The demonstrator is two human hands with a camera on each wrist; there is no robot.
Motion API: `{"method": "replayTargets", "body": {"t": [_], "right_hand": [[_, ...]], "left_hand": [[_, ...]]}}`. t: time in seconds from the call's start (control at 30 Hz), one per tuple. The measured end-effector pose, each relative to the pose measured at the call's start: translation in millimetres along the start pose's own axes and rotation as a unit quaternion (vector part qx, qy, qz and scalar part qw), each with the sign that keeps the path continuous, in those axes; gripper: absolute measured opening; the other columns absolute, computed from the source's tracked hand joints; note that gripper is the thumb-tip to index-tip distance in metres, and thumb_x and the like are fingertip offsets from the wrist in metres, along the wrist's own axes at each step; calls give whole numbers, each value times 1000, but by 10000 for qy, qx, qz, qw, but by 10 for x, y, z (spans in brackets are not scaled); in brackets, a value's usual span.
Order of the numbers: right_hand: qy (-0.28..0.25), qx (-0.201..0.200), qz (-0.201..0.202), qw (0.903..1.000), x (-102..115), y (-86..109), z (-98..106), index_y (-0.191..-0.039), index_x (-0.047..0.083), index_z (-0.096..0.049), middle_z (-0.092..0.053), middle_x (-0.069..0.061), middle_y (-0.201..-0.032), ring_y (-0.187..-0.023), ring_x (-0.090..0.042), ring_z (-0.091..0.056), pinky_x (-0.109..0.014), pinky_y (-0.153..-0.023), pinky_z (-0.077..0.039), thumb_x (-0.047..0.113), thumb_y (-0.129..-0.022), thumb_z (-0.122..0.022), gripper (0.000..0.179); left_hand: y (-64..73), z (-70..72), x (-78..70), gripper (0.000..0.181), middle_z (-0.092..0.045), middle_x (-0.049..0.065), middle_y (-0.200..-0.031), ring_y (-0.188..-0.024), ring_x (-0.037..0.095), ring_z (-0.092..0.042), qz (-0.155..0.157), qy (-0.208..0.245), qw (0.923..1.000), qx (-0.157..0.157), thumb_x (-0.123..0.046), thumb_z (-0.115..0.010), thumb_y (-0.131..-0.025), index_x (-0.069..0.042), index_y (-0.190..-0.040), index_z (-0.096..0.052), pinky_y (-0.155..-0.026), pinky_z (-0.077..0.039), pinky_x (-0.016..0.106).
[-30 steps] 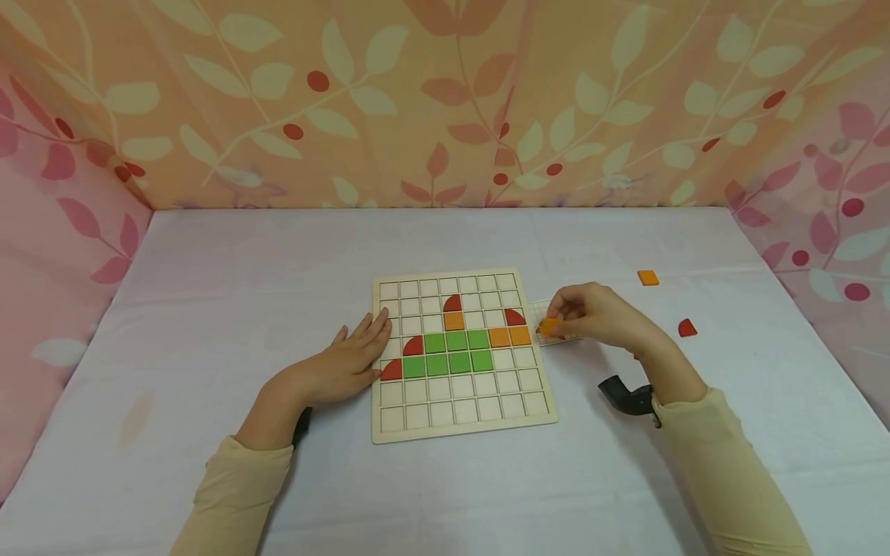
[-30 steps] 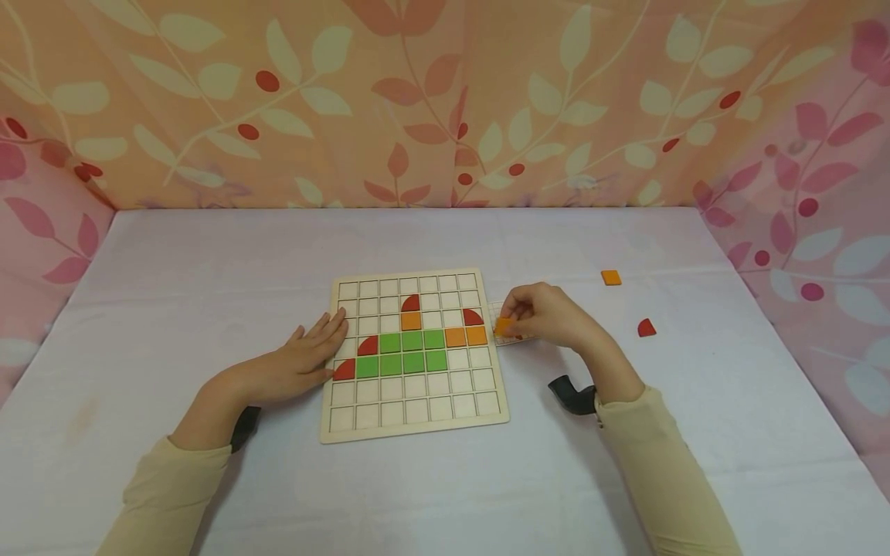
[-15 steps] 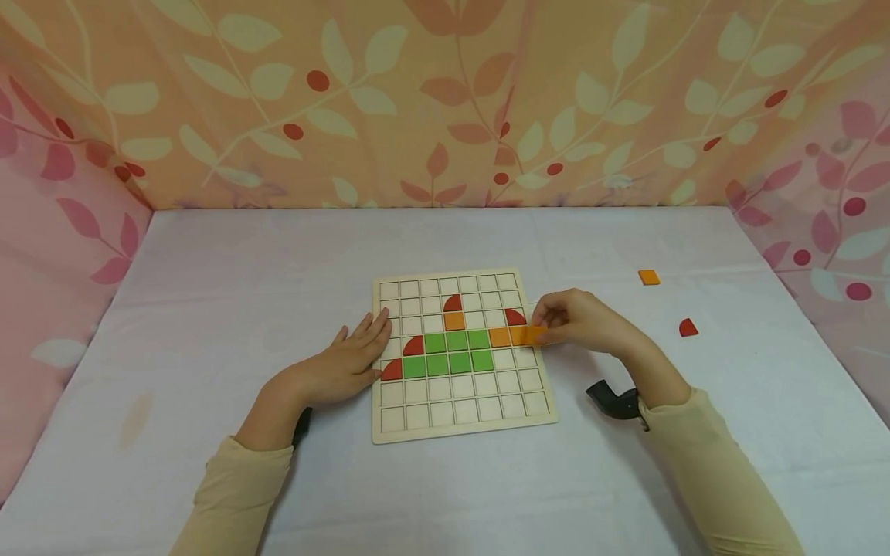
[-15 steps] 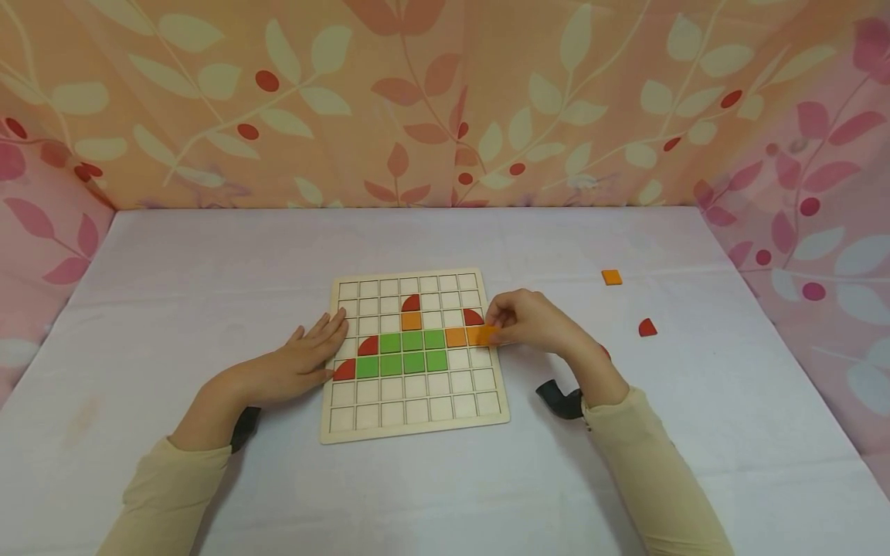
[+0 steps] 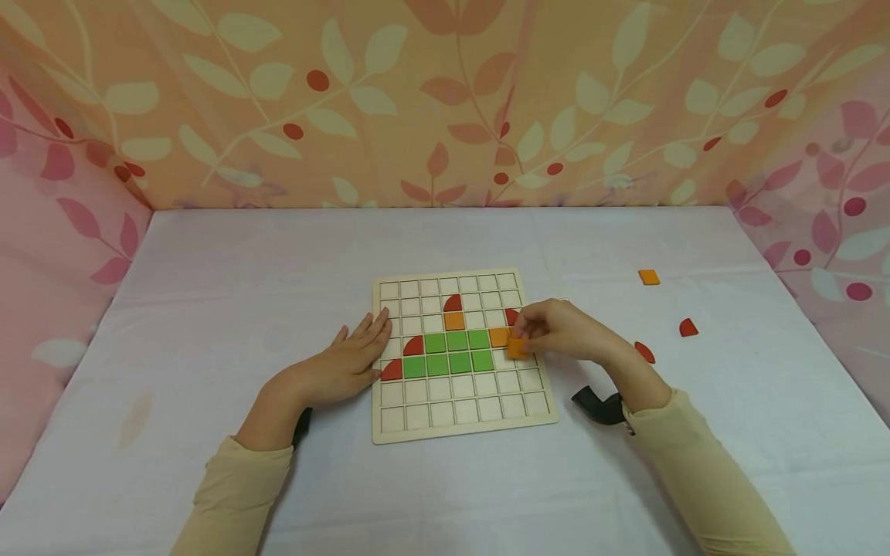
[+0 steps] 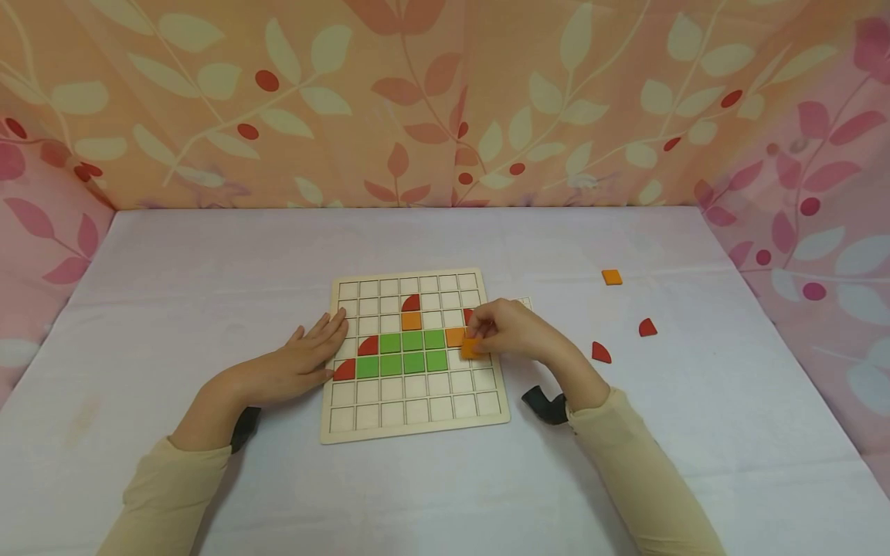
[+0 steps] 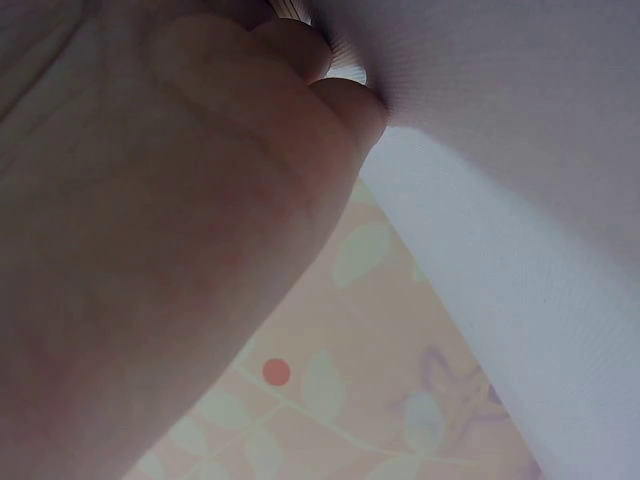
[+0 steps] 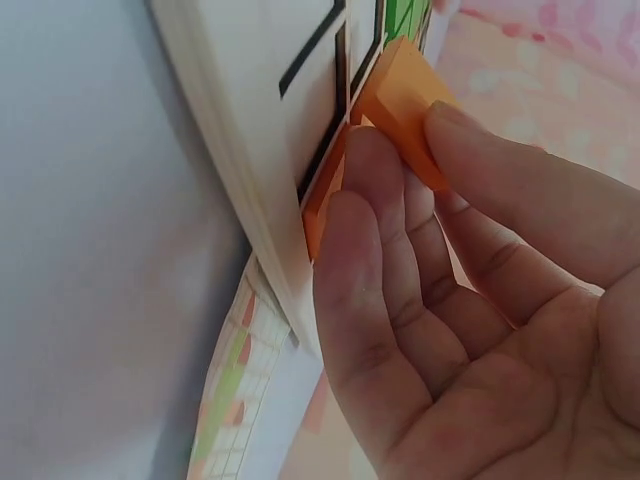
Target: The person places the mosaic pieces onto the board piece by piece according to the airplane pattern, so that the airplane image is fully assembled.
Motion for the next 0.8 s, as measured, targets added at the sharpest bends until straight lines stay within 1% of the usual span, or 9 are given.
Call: {"method": "replayTargets", "body": {"t": [0.07,0.33,0.63,0.8], "right_hand": [[50,31,71,10000,6,-9,-21,-87,0,-65,-65,-3,-82,-73,-16,-60,-26,-68,-50,-2,-81,-69,8],[302,59,127,9994,27,-57,-85,-86,1,-67,-64,-1,-78,-71,-14,-58,-27,-66,-50,-2,-79,-72,9],[544,65,165,9984,32,-94,-125,-83,6,-68,-63,3,-74,-69,-12,-58,-27,-65,-49,0,-78,-73,10],[623,25,89,9980,45,-93,-125,-83,6,-69,-63,3,-74,-69,-12,-57,-27,-65,-48,1,-78,-74,9]], "left_hand": [[-1,2,-3,65,7,16,-157,-142,35,8,-12,-5,10000,-9,-15,-45,-98,5,-148,-8,-110,3,59],[3,9,-16,65,7,16,-157,-142,35,8,8,16,10000,1,-15,-45,-99,5,-148,-8,-110,3,58],[-2,3,-11,65,7,15,-157,-142,34,8,12,36,10000,24,-16,-44,-99,5,-148,-7,-110,3,58],[0,6,-10,65,7,16,-157,-142,35,8,-10,34,10000,4,-15,-44,-99,5,-149,-7,-110,3,58]]}}
Point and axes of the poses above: each hand's wrist, its own y-axis away from the middle knuckle, its own z-axis out of the back of the hand, x = y × z, the point moved 4 cm from there along -y, towards the middle knuckle
